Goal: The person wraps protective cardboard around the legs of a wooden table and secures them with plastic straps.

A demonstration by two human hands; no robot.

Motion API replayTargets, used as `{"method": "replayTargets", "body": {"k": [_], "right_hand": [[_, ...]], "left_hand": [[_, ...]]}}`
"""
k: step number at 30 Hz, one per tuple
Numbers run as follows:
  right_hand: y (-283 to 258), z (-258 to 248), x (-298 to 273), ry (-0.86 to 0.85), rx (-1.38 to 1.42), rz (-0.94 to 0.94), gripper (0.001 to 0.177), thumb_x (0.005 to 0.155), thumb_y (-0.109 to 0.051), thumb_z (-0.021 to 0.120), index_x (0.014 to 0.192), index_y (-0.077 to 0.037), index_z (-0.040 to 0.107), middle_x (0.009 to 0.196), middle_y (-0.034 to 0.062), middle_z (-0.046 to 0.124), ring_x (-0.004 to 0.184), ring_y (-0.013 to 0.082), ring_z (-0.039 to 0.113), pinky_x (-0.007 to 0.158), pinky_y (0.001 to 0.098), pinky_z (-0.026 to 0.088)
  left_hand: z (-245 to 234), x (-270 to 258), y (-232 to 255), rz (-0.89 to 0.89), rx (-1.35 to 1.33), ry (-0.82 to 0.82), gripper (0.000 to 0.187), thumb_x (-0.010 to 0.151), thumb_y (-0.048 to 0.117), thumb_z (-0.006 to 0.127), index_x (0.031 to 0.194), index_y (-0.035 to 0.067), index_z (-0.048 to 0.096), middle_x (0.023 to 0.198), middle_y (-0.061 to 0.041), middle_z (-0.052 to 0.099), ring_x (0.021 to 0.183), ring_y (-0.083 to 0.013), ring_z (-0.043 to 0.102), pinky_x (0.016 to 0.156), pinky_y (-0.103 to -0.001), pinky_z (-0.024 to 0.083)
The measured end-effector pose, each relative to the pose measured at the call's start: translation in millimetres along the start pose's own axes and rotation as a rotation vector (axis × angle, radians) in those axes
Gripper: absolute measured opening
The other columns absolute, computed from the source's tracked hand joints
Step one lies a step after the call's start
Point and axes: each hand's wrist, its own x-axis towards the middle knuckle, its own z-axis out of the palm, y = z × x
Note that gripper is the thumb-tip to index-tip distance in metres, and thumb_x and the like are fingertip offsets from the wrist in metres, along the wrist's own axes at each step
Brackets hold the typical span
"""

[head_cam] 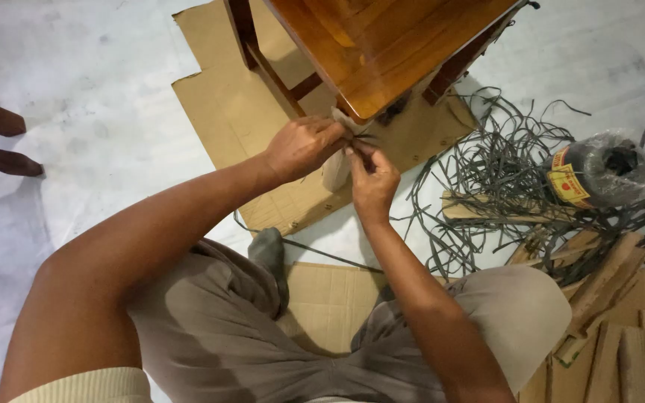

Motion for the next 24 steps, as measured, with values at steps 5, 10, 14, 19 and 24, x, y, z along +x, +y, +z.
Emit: {"method": "replayTargets", "body": {"k": [5, 10, 14, 19, 24], "right_hand": [[19, 0, 4, -0.021, 0.102, 0.010, 0.019, 0.098, -0.009, 0.071, 0.111, 0.005, 0.072, 0.102, 0.0055, 0.076, 0.091, 0.0092, 0.069, 0.086, 0.0251, 0.056], [24, -4, 7, -0.108, 0.178, 0.099, 0.018, 0.099, -0.009, 0.067, 0.114, 0.002, 0.069, 0.103, 0.0049, 0.075, 0.095, 0.0111, 0.071, 0.089, 0.0270, 0.057], [44, -9, 10, -0.225, 0.398, 0.189, 0.018, 0.101, -0.011, 0.067, 0.118, -0.003, 0.067, 0.104, 0.0034, 0.072, 0.095, 0.0116, 0.065, 0.088, 0.0272, 0.053], [49, -9, 8, -0.287, 0.491, 0.215, 0.018, 0.104, -0.013, 0.069, 0.119, -0.004, 0.068, 0.106, 0.0024, 0.071, 0.095, 0.0105, 0.061, 0.089, 0.0263, 0.051], [44, -7, 7, -0.195, 0.367, 0.230, 0.020, 0.099, -0.013, 0.070, 0.116, -0.004, 0.067, 0.107, 0.0030, 0.073, 0.093, 0.0097, 0.066, 0.085, 0.0262, 0.053]], "left_hand": [[4, -3, -2, -0.063, -0.054, -0.022, 0.014, 0.097, 0.019, 0.070, 0.103, 0.007, 0.065, 0.089, -0.014, 0.071, 0.079, -0.0342, 0.071, 0.066, -0.043, 0.057], [-5, -1, 1, -0.187, -0.163, -0.021, 0.021, 0.098, 0.024, 0.072, 0.109, 0.006, 0.070, 0.097, -0.016, 0.073, 0.075, -0.0333, 0.072, 0.064, -0.042, 0.058], [-2, -3, 0, -0.397, -0.266, -0.140, 0.021, 0.096, 0.026, 0.073, 0.103, 0.006, 0.075, 0.088, -0.017, 0.074, 0.075, -0.0327, 0.074, 0.066, -0.042, 0.058], [-1, -3, 0, -0.416, -0.308, -0.114, 0.019, 0.094, 0.023, 0.073, 0.102, 0.005, 0.075, 0.086, -0.018, 0.074, 0.078, -0.0317, 0.075, 0.068, -0.041, 0.058], [-5, 4, 4, -0.382, -0.264, -0.116, 0.018, 0.093, 0.019, 0.071, 0.103, 0.005, 0.072, 0.089, -0.016, 0.073, 0.075, -0.0322, 0.073, 0.064, -0.043, 0.055]]}}
